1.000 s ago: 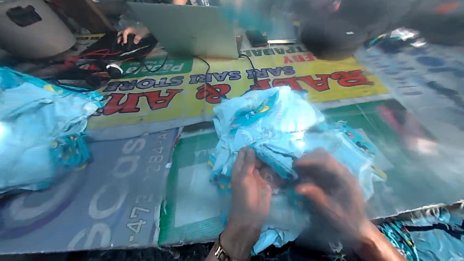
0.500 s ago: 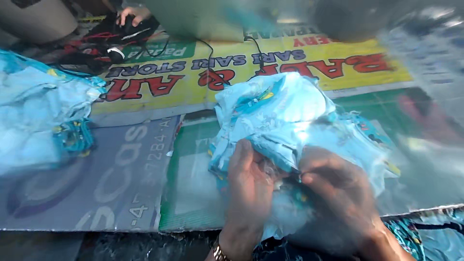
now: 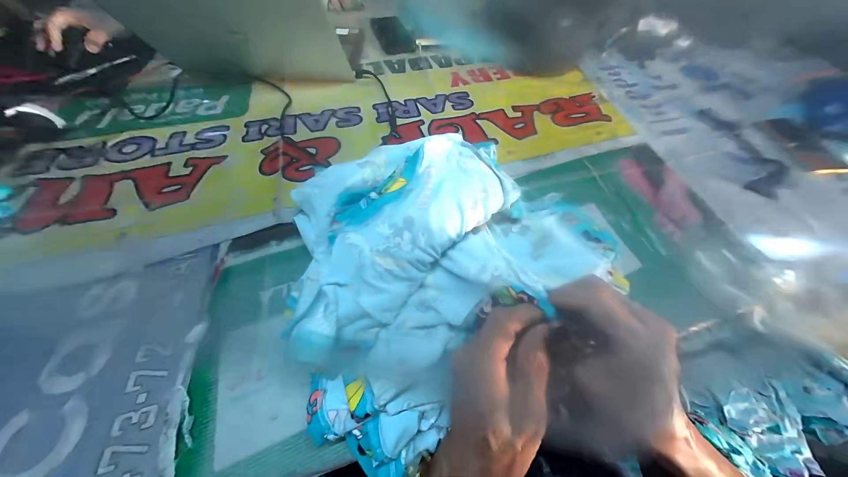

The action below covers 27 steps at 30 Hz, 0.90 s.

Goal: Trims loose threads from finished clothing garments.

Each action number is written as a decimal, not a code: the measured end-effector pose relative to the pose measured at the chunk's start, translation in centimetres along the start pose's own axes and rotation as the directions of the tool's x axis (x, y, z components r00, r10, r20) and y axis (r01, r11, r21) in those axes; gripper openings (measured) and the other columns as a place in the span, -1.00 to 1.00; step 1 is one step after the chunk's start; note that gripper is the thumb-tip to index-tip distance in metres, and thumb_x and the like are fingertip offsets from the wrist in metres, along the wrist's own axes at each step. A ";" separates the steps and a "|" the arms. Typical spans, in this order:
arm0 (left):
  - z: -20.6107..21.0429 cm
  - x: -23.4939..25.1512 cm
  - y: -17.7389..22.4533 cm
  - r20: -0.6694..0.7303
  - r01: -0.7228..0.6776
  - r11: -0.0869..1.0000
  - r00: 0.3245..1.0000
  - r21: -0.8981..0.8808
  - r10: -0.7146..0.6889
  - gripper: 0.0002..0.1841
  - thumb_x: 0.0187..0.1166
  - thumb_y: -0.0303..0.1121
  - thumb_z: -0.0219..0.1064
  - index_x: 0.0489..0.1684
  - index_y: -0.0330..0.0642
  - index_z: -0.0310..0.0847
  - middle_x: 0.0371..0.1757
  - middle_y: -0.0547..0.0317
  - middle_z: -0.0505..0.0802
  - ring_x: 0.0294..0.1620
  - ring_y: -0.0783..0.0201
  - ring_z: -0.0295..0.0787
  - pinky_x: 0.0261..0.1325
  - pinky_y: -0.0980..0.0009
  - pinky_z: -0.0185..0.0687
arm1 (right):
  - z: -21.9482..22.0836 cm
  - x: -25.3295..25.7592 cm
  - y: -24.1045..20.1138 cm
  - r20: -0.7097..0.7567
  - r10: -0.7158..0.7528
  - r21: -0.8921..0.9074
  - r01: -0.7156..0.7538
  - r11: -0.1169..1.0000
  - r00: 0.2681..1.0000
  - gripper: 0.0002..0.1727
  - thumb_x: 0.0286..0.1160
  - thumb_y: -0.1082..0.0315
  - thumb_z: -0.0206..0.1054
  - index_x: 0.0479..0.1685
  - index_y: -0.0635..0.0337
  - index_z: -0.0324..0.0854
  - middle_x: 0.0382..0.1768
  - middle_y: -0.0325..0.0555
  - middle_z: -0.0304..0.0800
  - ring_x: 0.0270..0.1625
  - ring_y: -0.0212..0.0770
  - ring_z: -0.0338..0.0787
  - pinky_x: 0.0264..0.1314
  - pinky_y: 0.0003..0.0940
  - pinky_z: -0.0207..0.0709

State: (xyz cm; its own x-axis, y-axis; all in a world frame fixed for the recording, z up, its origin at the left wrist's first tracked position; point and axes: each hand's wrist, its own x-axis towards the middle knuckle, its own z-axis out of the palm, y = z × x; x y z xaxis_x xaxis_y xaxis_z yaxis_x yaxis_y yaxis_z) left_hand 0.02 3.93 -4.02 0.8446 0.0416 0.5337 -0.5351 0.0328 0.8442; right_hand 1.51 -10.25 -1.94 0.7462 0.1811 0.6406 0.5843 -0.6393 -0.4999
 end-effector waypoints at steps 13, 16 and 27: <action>-2.5 -2.1 0.2 0.193 -0.389 0.715 0.919 0.581 0.344 -0.95 0.70 -0.30 0.29 -0.09 -0.02 0.62 -0.10 0.23 0.74 -0.01 0.33 0.64 0.24 0.41 0.43 | -0.2 -0.9 1.1 0.253 0.512 0.868 -0.427 0.254 0.821 -0.93 0.51 0.44 0.42 -0.15 0.07 0.70 -0.51 -0.36 0.75 -0.72 -0.64 0.48 -0.73 -0.75 0.38; -3.0 -2.7 0.7 0.212 -0.399 0.735 0.916 0.548 0.340 -0.93 0.73 -0.30 0.23 -0.08 -0.01 0.60 -0.10 0.25 0.74 -0.02 0.37 0.64 0.27 0.41 0.42 | -0.3 -1.4 1.6 0.265 0.493 0.874 -0.422 0.239 0.829 -0.95 0.51 0.40 0.44 -0.16 0.10 0.74 -0.44 -0.32 0.79 -0.69 -0.62 0.51 -0.69 -0.73 0.41; -2.6 -4.2 1.1 0.394 -0.457 0.728 0.878 0.512 0.273 -0.85 0.70 -0.16 0.30 -0.06 -0.01 0.61 -0.01 0.20 0.73 0.09 0.27 0.63 0.37 0.37 0.35 | -0.9 -2.5 2.5 0.411 0.452 0.883 -0.469 0.019 0.792 -0.85 0.61 0.28 0.38 -0.17 0.15 0.79 -0.66 -0.32 0.68 -0.72 -0.55 0.56 -0.67 -0.66 0.47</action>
State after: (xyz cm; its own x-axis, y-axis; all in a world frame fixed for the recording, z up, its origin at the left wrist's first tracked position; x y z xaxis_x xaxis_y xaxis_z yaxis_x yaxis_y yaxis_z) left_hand -4.20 6.42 -5.46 0.6019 -0.3481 0.7187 -0.7659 -0.5063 0.3962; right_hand 0.81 -12.98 -4.29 0.9859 0.1621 0.0419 -0.0575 0.5628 -0.8246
